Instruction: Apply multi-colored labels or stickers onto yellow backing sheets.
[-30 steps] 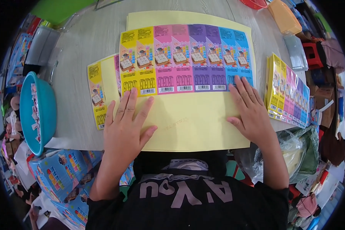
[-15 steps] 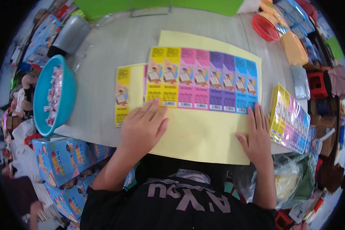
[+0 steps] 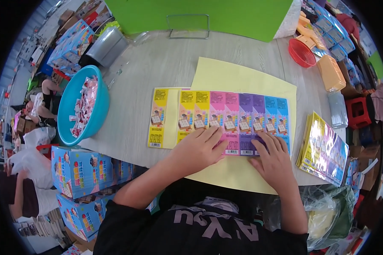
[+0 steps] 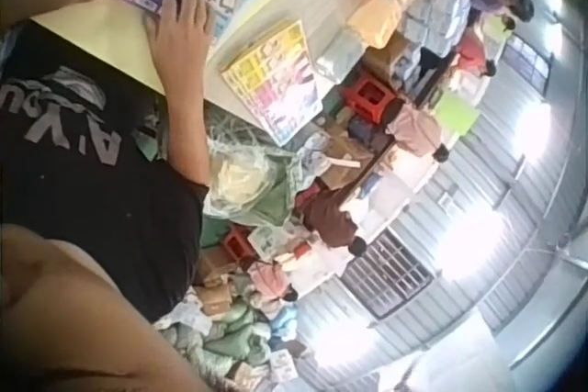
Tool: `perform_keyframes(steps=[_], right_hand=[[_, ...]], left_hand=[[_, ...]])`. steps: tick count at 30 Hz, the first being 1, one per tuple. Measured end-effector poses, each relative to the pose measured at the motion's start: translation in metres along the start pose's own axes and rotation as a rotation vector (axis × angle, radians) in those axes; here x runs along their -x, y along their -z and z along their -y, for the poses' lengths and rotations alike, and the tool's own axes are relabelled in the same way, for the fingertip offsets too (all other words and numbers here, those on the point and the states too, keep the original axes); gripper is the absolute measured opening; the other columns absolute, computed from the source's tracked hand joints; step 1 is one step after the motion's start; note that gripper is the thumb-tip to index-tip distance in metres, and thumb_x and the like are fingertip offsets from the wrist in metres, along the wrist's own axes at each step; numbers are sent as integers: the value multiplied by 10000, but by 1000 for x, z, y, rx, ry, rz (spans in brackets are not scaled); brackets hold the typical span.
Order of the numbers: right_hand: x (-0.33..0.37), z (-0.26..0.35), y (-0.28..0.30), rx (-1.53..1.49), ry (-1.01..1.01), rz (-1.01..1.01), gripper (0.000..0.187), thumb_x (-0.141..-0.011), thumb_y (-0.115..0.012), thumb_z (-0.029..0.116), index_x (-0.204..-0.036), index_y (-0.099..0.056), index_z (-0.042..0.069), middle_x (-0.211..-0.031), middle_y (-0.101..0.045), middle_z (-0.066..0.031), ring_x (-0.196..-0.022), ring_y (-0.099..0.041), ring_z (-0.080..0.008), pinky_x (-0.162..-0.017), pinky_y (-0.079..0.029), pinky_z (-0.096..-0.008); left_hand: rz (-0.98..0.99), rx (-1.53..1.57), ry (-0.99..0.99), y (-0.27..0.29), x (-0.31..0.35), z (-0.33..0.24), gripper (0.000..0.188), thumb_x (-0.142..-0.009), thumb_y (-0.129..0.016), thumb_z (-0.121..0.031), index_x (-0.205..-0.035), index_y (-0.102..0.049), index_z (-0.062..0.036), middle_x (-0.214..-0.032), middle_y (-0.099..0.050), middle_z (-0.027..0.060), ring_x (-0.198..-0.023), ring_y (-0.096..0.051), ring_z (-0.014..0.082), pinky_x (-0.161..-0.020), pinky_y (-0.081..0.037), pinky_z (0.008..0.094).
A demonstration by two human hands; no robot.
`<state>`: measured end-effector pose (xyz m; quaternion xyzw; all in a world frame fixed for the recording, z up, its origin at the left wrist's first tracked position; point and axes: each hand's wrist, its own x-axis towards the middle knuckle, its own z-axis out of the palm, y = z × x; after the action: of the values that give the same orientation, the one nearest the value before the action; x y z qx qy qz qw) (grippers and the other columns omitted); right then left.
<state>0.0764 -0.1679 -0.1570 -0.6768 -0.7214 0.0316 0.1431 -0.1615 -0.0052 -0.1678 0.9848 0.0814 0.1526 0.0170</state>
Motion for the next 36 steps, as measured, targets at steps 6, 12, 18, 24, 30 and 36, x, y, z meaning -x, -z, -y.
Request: perform_keyframes(steps=[6,12,18,24,30,36], right_hand=[[-10,4,2,-3,45,-5,492,-843,-786,260,-1270,-664,50,-1384,-618,-135,-1310,-576,-338,-1125,-420,-514],[-11,10,1,2,77,-25,487,-834,-805,265,-1269,-695,75,-1395,-629,-123,-1306,-591,-312,-1104,-440,-500],[-13,11,-1,50,117,-27,412,-845,-794,248,-1220,-714,98,-1369,-645,-107,-1301,-603,-293,-1079,-460,-476],[-14,12,1,53,190,-26,391,-868,-781,232,-1221,-707,81,-1348,-658,-113,-1288,-618,-293,-1063,-478,-458],[-16,16,6,-16,205,-12,461,-872,-778,239,-1284,-678,55,-1401,-648,-137,-1338,-605,-304,-1070,-483,-465],[-19,21,18,25,273,-77,387,-870,-777,195,-1222,-710,48,-1316,-711,-133,-1246,-674,-283,-1018,-517,-458]], left_hand=[[-39,-42,-81,2,-1,-1,303,-885,-753,-261,-1106,-740,-54,-1211,-737,163,-1181,-691,302,-949,-586,408],[-34,-58,-106,2,0,-4,273,-889,-753,-242,-1082,-740,-49,-1177,-747,162,-1176,-694,299,-931,-593,402],[-52,-68,-128,2,0,-5,254,-885,-754,-227,-1057,-738,-41,-1158,-752,153,-1159,-698,287,-927,-592,398],[-15,-48,-146,14,-1,-7,234,-838,-729,-155,-1035,-730,-29,-1121,-759,114,-1096,-713,247,-896,-594,381],[-23,-33,-130,25,1,-10,257,-786,-711,-124,-1024,-725,-27,-1090,-758,98,-1044,-721,229,-868,-595,361],[-32,-77,-132,50,-2,-19,250,-786,-721,-122,-1017,-730,-25,-1059,-756,93,-1017,-725,232,-844,-594,356]])
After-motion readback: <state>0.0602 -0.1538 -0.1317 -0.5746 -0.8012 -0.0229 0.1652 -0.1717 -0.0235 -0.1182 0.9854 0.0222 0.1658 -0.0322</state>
